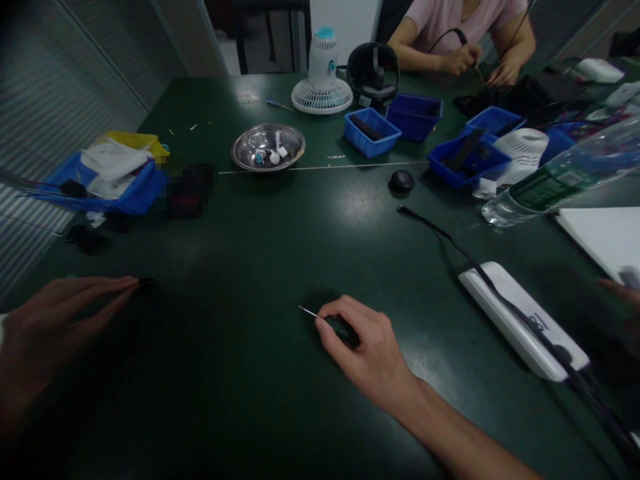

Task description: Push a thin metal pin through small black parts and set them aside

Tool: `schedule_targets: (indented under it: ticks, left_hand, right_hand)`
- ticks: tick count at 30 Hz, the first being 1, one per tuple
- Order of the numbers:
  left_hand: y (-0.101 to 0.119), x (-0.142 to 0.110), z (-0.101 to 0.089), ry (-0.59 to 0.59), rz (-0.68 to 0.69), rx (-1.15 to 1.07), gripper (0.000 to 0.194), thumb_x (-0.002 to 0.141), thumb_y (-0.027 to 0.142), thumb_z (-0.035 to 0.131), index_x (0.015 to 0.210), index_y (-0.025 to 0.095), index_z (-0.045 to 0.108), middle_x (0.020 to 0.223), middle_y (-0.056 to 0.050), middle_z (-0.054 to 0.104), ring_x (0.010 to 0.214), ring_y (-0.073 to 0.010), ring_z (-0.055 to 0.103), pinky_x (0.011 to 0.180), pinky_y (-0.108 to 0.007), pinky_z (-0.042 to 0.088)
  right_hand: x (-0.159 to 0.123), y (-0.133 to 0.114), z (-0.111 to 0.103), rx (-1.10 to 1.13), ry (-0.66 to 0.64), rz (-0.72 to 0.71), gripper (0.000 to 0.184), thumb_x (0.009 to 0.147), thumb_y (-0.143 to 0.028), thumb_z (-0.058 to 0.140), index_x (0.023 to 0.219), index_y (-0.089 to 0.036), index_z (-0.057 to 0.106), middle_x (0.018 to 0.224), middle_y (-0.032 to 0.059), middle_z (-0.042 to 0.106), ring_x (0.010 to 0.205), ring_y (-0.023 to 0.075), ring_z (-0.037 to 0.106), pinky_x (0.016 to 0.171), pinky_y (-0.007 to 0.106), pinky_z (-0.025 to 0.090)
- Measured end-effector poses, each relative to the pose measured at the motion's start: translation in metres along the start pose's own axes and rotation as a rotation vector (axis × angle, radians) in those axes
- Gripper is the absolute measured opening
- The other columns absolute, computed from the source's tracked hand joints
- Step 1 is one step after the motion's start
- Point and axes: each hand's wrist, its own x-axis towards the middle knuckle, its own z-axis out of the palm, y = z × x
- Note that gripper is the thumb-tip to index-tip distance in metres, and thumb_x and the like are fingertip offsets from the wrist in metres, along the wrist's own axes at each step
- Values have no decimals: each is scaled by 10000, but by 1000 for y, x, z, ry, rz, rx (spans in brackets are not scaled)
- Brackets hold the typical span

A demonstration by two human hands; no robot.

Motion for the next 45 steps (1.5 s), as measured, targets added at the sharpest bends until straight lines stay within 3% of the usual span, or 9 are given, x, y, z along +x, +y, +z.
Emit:
schedule_targets:
  ticks: [3, 10, 20, 26, 29, 37, 40, 45]
  left_hand:
    - [9, 1, -3, -39, 2, 81, 275, 986, 438, 554, 1204, 397, 716, 1125, -22, 759, 990, -305, 703, 909, -474, 548]
    - [26, 2, 2, -20, -14, 293, 384, 1054, 412, 451, 1273, 218, 701, 1144, -100, 755, 980, -309, 700, 775, -414, 538]
    - [31, 4, -3, -111, -1, 289, 419, 1060, 409, 406, 1199, 167, 718, 1233, -130, 714, 1103, -295, 653, 965, -441, 533]
    - [29, 7, 9, -82, 25, 63, 412, 1046, 399, 475, 1209, 116, 725, 1207, -152, 735, 1080, -282, 684, 992, -454, 531]
    - [51, 8, 23, -23, 106, -88, 354, 1038, 409, 522, 1166, 183, 761, 1201, -112, 755, 1094, -256, 705, 1011, -422, 535]
    - [167, -2, 45, -100, 445, -529, 269, 1033, 361, 588, 1165, 203, 760, 1161, -76, 760, 1057, -220, 714, 967, -402, 577]
    - [176, -6, 46, -118, 486, -558, 266, 1039, 333, 577, 1201, 213, 751, 1206, -77, 749, 1125, -225, 697, 1024, -422, 557]
    - [159, -13, 46, -146, 394, -558, 426, 1022, 283, 608, 1447, 258, 599, 1312, -66, 726, 1114, -211, 704, 1008, -425, 561]
  right_hand:
    - [0, -1, 0, 1, -3, -1, 131, 1043, -295, 594, 1012, -220, 696, 886, 10, 698, 739, 143, 660, 656, 271, 482]
    - [-2, -5, 0, -24, -3, -19, 148, 1035, -309, 597, 1017, -210, 706, 911, 23, 717, 752, 153, 663, 673, 270, 491]
    - [-6, -5, 7, -112, 27, -57, 226, 1020, -347, 577, 1000, -185, 734, 919, 33, 747, 740, 158, 649, 671, 277, 466]
    - [-10, -6, 11, -186, 42, -65, 279, 1004, -375, 578, 997, -163, 760, 860, 40, 750, 687, 161, 634, 656, 293, 442]
    - [-13, -6, 15, -218, 43, -120, 288, 1008, -367, 576, 1000, -144, 759, 879, 56, 754, 716, 170, 647, 672, 296, 444]
    - [-20, -7, 20, -321, 43, -198, 279, 1022, -359, 564, 1001, -151, 749, 906, 59, 760, 743, 176, 648, 689, 291, 429]
    - [-22, -8, 20, -384, 22, -233, 267, 1020, -363, 569, 1005, -162, 743, 921, 65, 757, 758, 183, 638, 692, 294, 412]
    - [-26, -7, 20, -472, -35, -281, 225, 998, -366, 603, 1042, -194, 740, 960, 70, 753, 785, 196, 632, 693, 297, 388]
